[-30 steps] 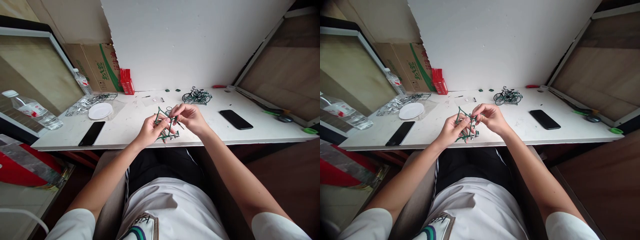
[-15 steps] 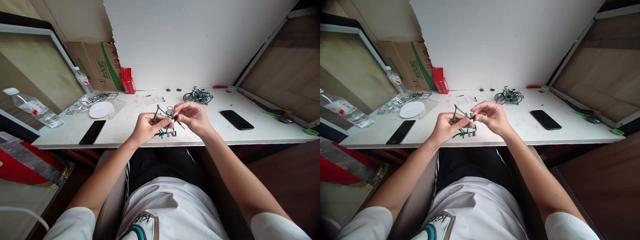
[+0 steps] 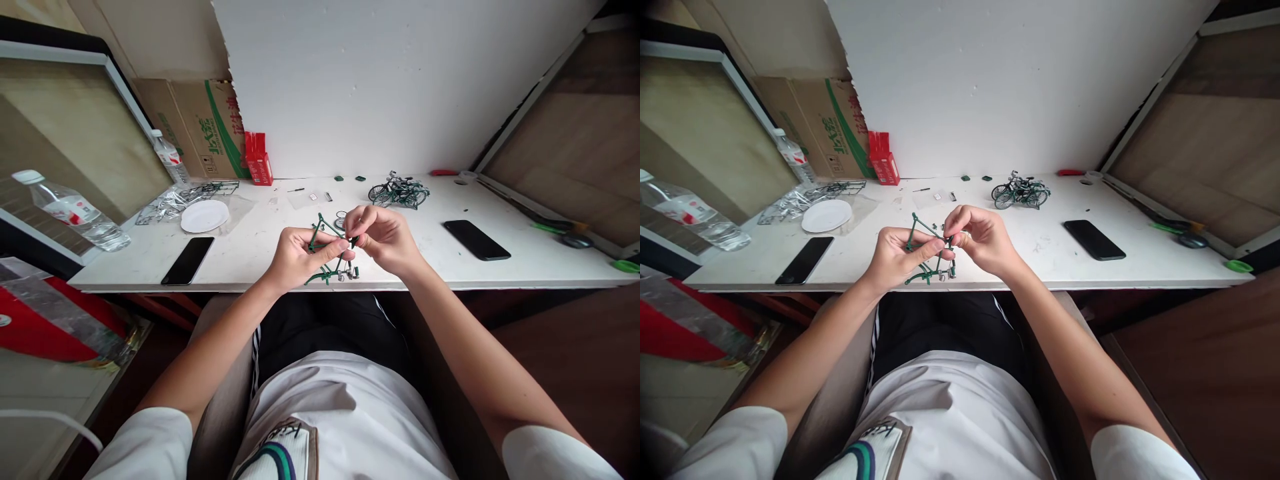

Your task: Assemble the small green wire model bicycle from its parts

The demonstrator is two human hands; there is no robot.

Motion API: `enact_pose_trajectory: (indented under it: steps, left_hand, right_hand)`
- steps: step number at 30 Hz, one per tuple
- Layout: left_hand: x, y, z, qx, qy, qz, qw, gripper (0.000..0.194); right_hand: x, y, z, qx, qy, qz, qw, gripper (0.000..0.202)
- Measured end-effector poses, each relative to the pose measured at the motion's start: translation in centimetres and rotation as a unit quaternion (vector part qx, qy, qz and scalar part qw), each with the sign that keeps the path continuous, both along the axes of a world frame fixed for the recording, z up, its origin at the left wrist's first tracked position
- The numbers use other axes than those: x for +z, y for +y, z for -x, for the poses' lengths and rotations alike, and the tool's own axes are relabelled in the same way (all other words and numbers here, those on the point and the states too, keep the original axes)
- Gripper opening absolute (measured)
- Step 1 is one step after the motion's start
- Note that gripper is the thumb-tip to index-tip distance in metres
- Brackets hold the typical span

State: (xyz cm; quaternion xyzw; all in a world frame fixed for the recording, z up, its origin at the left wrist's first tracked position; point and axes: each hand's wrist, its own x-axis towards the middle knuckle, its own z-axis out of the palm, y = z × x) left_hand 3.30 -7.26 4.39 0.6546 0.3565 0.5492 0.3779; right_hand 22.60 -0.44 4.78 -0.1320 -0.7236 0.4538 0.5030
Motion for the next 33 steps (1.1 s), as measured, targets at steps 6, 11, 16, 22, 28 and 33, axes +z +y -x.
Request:
enact_pose_trajectory:
  steps: [6,11,16,22,28,33]
  left_hand:
    - [-0.7,1.9,0.8,-0.056,0.036,0.062,0.996,0.037]
    - [-2.8,3.8,1.8,-0.176,0.039,0.226,0.957,0.044]
    - [-4.3,5.5,3.5,-0.136,-0.027,0.291,0.947,0.046]
    - [-5.4,7.0,4.8,-0.044,-0.175,0.302,0.936,0.038]
    - [-6.5,7.4,4.2,-0.001,-0.241,0.306,0.921,0.031]
    - [-7.3,7.8,3.5,0.021,-0.293,0.264,0.919,0.026]
  right_hand:
    - [-0.1,2.2,-1.7,-0.009,-0.087,-0.006,0.996,0.037]
    - [-2.3,4.9,-2.9,-0.042,-0.16,0.031,0.986,0.043]
    - [-6.6,8.2,-4.1,-0.225,-0.214,0.001,0.951,0.046]
    - [-9.3,10.0,-4.3,-0.299,-0.337,-0.079,0.889,0.055]
    - [-8.7,12.0,-1.5,-0.333,-0.431,-0.08,0.834,0.058]
    - [-8.2,12.8,0.0,-0.341,-0.528,-0.084,0.774,0.041]
